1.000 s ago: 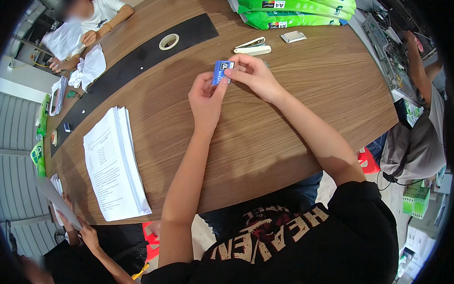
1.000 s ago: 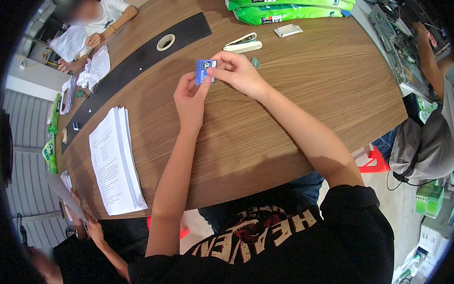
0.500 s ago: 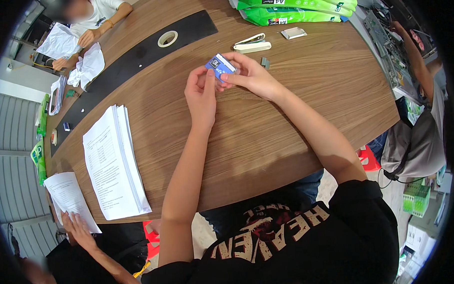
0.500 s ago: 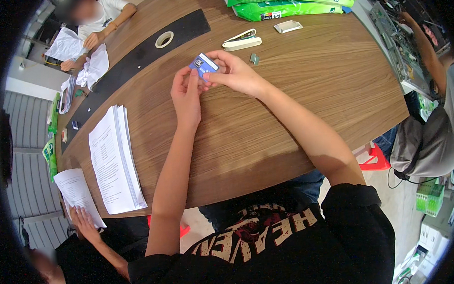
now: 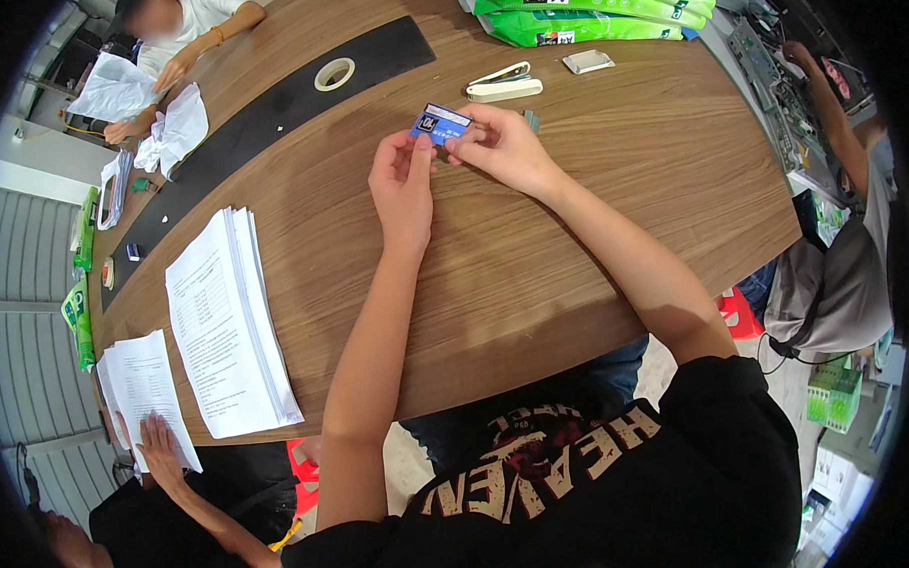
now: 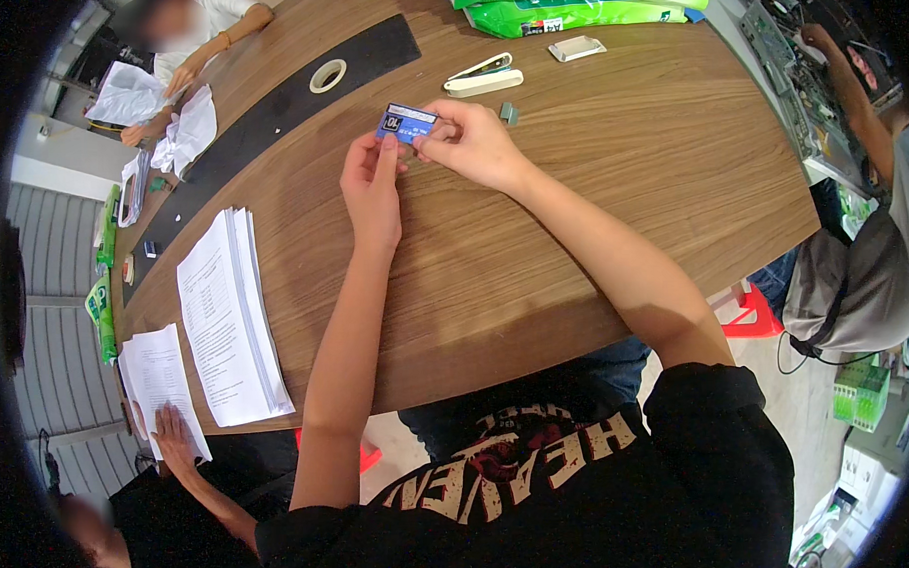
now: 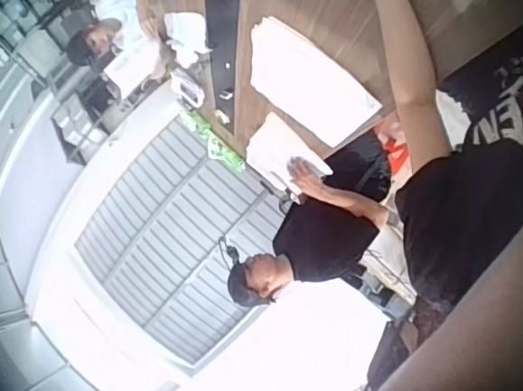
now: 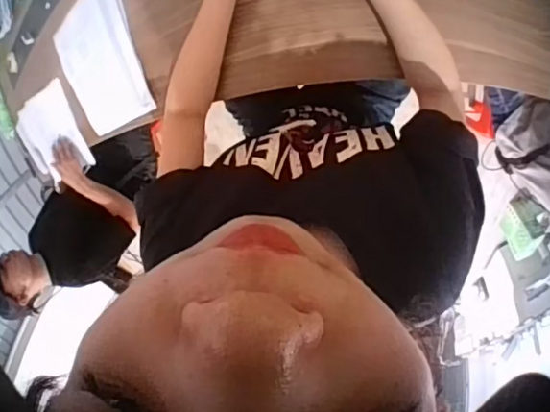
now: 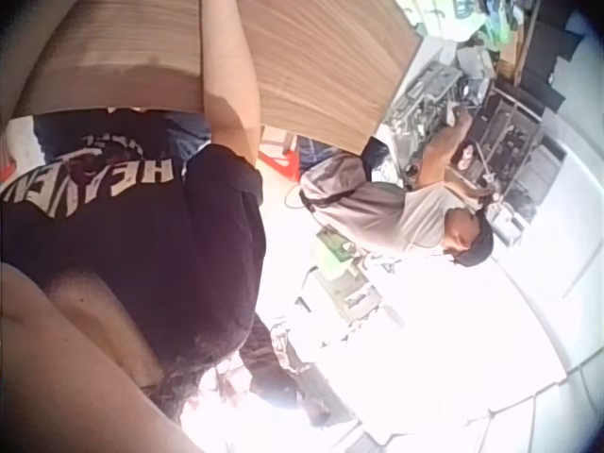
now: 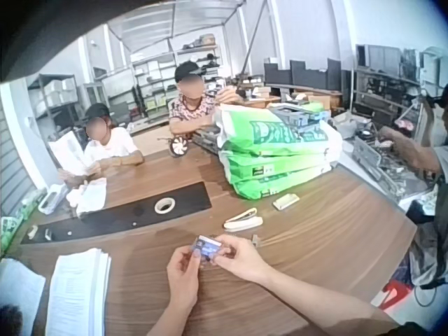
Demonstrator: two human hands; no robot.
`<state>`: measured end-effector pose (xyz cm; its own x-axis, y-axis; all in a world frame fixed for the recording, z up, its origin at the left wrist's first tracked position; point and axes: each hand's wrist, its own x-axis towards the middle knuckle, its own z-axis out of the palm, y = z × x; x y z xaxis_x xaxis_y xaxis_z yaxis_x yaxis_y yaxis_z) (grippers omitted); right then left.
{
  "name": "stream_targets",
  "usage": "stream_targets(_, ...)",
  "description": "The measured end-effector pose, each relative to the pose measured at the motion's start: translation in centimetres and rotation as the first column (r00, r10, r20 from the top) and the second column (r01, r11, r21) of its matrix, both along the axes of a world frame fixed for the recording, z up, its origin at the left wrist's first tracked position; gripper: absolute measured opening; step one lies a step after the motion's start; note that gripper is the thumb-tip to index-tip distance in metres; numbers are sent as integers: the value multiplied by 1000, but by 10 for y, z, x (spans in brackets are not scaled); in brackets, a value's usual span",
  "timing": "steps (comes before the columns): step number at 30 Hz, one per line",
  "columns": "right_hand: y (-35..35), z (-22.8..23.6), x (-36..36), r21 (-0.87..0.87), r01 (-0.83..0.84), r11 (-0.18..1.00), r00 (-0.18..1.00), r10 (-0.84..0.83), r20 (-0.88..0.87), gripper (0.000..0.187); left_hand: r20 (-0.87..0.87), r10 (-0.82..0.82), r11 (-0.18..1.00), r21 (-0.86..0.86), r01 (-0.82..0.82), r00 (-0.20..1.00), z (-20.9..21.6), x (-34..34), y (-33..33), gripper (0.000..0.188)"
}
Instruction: The person manipulates a small white plastic components and a small blue box, fitting small metal or plastic parts into the white component by hand.
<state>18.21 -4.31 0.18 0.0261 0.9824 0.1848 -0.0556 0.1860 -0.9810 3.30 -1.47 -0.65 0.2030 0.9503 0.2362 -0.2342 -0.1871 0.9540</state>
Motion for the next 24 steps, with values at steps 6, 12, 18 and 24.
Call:
stream_targets(6, 1, -1, 3, 15, 11, 1000, 997, -12, 73, 16, 62, -7, 1000, -17, 8, 998, 2, 2, -2, 13)
stream_targets(12, 1, -2, 5, -18, 18, 1000, 1000, -17, 4, 16, 31, -43, 999, 17, 43, 999, 6, 3, -5, 13)
stream_targets(18, 0, 0, 3, 26, -6, 1000, 998, 7, -67, 15, 46, -86, 996, 6, 86, 995, 8, 2, -8, 8)
stream_targets(24, 1, -4, 4, 37, -10, 999, 999, 12, -43, 12, 25, -107, 994, 6, 107, 994, 9, 1, -11, 9)
